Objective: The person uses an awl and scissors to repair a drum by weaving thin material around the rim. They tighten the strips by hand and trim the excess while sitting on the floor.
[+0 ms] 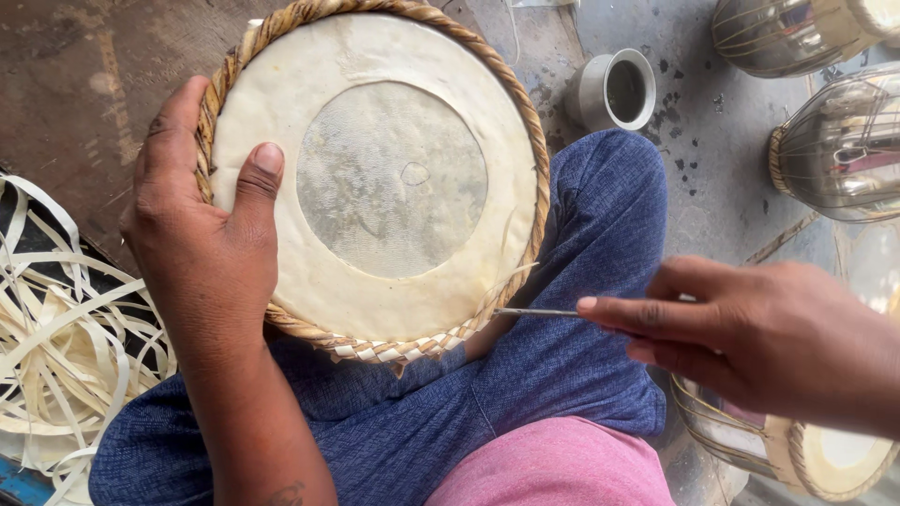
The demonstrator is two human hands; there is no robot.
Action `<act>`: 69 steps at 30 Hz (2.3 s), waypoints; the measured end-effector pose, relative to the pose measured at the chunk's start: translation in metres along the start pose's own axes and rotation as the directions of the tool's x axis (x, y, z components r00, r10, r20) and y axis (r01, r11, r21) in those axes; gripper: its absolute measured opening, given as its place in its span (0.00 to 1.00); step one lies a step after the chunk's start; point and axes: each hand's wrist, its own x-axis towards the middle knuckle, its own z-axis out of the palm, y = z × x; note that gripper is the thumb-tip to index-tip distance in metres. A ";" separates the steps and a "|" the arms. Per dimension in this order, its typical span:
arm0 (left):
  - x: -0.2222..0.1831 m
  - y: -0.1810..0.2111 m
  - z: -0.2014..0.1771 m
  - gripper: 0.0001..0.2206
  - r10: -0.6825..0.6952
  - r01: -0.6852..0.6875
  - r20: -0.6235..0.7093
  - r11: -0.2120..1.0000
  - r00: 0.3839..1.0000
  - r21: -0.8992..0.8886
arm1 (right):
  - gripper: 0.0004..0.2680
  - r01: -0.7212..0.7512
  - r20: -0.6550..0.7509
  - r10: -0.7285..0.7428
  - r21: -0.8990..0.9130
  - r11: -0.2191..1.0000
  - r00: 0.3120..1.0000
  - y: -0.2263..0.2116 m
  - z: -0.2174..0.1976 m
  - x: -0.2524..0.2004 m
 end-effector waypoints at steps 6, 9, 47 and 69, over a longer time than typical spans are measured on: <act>-0.002 -0.002 0.000 0.25 -0.017 0.017 -0.004 1.000 1.000 0.013 | 0.20 0.529 -0.675 -0.181 0.354 0.771 0.716 -0.009 0.097 0.018; 0.000 0.000 -0.002 0.25 -0.020 0.020 0.007 1.000 1.000 -0.010 | 0.19 0.707 -0.737 -0.173 0.513 0.487 0.654 -0.016 0.132 0.044; -0.101 0.103 0.034 0.06 0.445 -0.466 0.157 0.874 0.882 0.137 | 0.25 0.584 -0.745 -0.207 0.636 -0.505 0.634 -0.075 0.231 0.160; -0.093 0.113 0.024 0.08 0.479 -0.451 0.408 0.876 0.777 -0.169 | 0.05 0.867 -0.868 -0.004 0.495 0.057 0.496 -0.052 0.108 0.109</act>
